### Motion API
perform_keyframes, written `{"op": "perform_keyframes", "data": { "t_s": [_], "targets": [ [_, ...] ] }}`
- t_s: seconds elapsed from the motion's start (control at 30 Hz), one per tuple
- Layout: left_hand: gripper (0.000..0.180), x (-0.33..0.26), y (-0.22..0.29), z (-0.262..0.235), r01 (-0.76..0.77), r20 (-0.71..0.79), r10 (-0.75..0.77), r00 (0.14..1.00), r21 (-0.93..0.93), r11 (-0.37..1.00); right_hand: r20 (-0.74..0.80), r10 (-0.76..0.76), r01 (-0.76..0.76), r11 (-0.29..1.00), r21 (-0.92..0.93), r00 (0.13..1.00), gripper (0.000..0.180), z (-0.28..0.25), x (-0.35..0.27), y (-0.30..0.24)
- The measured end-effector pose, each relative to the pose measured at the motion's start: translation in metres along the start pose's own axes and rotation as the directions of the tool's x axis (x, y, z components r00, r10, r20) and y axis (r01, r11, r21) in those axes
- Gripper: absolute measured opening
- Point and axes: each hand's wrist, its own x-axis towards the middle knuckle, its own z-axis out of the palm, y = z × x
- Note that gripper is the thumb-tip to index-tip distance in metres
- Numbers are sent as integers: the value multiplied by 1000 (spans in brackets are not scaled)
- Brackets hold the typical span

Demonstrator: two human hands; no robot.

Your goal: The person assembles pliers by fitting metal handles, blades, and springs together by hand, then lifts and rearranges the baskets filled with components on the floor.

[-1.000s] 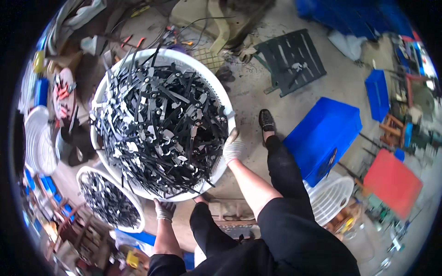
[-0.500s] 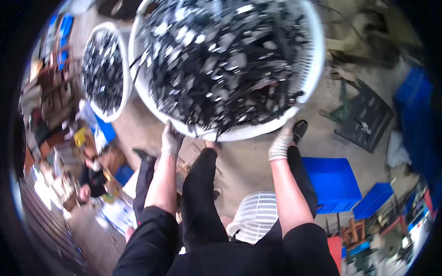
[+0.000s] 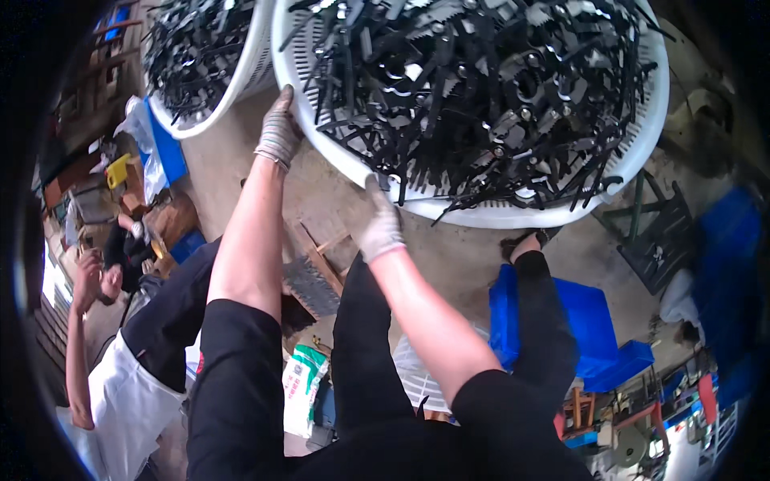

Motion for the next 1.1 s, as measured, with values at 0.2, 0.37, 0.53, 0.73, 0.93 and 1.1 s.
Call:
{"op": "perform_keyframes", "data": {
  "t_s": [0.2,0.37,0.53,0.73,0.93,1.1],
  "targets": [
    [52,25,-18,16,-184,-94,258,962,480,858,-50,9,16,879,477,999,39,23,52,27],
    [59,42,-19,-1,-291,-19,349,937,509,810,2,3,-3,876,482,1000,33,26,51,26],
    [62,68,-14,-12,-266,-22,417,909,739,619,-82,24,18,877,480,996,31,31,49,15],
    [53,40,-16,-26,-253,-72,383,921,637,728,-51,47,-34,972,232,998,38,7,26,19],
    [46,-33,-36,41,-194,-79,335,939,681,706,87,40,-40,999,0,995,34,-47,-5,-39],
    [58,-95,-53,-49,-125,-106,250,963,643,755,-164,174,-226,441,-869,971,45,-33,-105,-79]
  ]
}}
